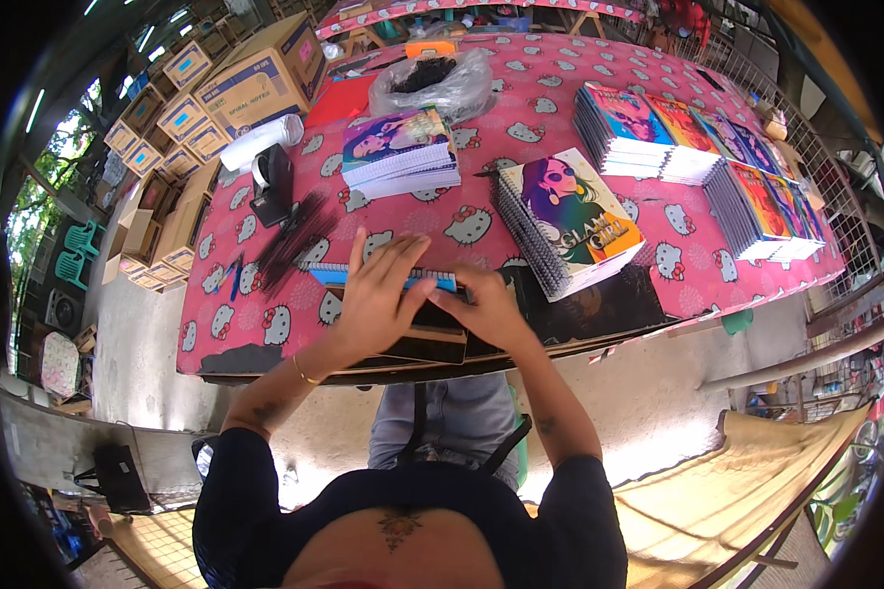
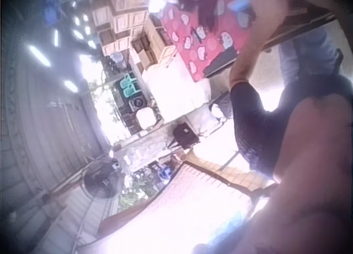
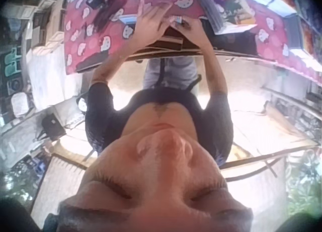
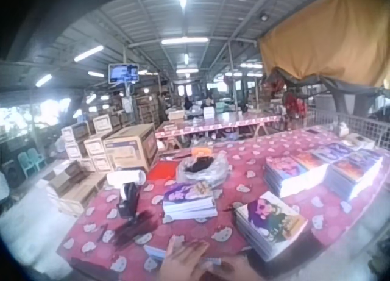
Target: The person assembles spiral notebooks by inserting plastic coils into the holes of stacks of paper and covers, then stacking the finished items.
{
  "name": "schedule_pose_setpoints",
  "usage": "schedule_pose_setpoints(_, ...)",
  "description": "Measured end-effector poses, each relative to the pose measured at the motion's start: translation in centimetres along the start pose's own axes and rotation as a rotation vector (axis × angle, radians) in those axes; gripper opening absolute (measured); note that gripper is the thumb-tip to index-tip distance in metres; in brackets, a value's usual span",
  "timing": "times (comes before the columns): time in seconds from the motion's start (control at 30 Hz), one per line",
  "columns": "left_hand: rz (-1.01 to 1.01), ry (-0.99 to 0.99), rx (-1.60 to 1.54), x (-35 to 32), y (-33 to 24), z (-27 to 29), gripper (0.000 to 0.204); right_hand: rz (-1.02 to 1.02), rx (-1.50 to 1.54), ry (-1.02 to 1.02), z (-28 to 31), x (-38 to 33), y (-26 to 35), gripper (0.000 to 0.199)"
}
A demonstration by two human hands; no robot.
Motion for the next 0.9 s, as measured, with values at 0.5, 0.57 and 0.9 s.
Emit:
schedule_pose_setpoints(0.5,0.012,-0.126,-0.073,1.3,0.4,0.6,0.012,0.210,-0.169,-0.271,1.7,1.4,3.3,0.017)
schedule_pose_setpoints(0.57,0.045,-0.121,-0.011,1.2,0.5,2.0,0.013,0.124,-0.155,-0.311,2.2,0.6,2.6,0.016)
schedule_pose_setpoints(0.9,0.024,-0.680,-0.486,12.5,0.5,9.4,0.024,0.077,-0.574,-0.707,20.3,-9.3,0.6,0.086)
Point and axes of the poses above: each hand's wrist, its own x-axis towards the middle knuckle, its own z-axis out of the back of the hand, y = z × x, the point moved 7 cm from there along x, towards the middle knuckle, and after that the axes turned 3 degrees about y, right-handed, at the moved point
